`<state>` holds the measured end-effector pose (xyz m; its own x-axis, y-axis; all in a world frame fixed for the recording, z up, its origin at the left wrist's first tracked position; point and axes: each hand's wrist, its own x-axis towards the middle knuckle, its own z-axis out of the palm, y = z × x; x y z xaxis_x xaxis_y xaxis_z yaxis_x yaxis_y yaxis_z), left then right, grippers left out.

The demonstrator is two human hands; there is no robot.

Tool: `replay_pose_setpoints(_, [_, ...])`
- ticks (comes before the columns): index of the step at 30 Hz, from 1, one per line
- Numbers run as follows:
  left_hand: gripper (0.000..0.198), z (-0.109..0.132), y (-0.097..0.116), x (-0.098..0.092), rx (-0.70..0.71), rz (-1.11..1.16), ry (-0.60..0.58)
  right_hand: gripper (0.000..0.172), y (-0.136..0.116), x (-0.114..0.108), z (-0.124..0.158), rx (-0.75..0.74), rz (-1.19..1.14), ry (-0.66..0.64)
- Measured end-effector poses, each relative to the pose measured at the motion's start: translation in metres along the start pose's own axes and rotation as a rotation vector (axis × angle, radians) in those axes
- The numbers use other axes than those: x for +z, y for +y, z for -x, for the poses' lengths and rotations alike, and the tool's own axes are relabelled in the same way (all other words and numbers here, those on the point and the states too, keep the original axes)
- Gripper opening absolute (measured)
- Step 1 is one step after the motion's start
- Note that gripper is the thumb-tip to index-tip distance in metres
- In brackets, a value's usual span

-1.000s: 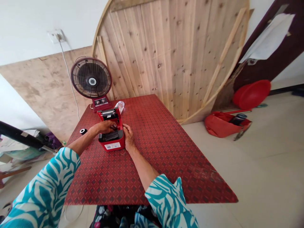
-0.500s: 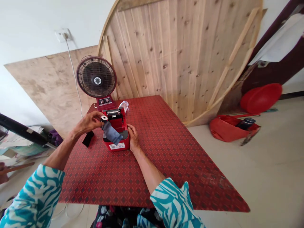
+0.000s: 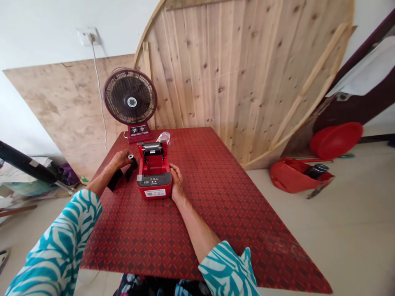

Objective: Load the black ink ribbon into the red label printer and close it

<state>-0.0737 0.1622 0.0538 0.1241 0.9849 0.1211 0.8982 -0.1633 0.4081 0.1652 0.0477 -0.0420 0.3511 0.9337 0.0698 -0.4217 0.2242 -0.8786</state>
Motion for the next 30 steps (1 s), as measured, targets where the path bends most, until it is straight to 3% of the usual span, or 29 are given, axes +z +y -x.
replay_pose_setpoints(3, [0.02,-0.002,0.001,0.007,-0.012,-0.002,-0.017,0.035,-0.003,0.001,0.001,0.019,-0.024,0.01])
replay_pose_setpoints(6, [0.031,-0.003,-0.004,0.003,0.002,0.04,-0.039,0.035,-0.004,0.001,0.002,0.032,-0.047,0.025])
replay_pose_setpoints(9, [0.047,0.005,-0.023,-0.011,0.012,0.321,0.02,0.036,-0.003,0.0,0.001,0.031,-0.048,0.026])
replay_pose_setpoints(13, [0.055,0.036,-0.064,-0.031,-0.134,0.658,0.144,0.036,-0.003,0.0,0.001,0.03,-0.056,0.01])
replay_pose_setpoints(17, [0.064,0.075,-0.082,-0.029,-0.178,0.765,-0.009,0.035,-0.006,0.003,0.001,0.051,-0.089,0.025])
replay_pose_setpoints(19, [0.067,0.086,-0.078,-0.019,-0.164,0.782,-0.05,0.036,-0.007,0.004,0.002,0.062,-0.108,0.031])
replay_pose_setpoints(24, [0.072,0.094,-0.063,-0.003,-0.14,0.732,0.046,0.036,-0.006,0.004,0.001,0.046,-0.083,0.015])
replay_pose_setpoints(27, [0.073,0.098,-0.05,-0.015,-0.132,0.689,0.109,0.033,-0.005,0.004,0.001,0.029,-0.047,0.017])
replay_pose_setpoints(30, [0.068,0.102,-0.022,-0.035,-0.022,0.657,0.11,0.03,-0.005,0.005,0.0,0.01,-0.027,0.022])
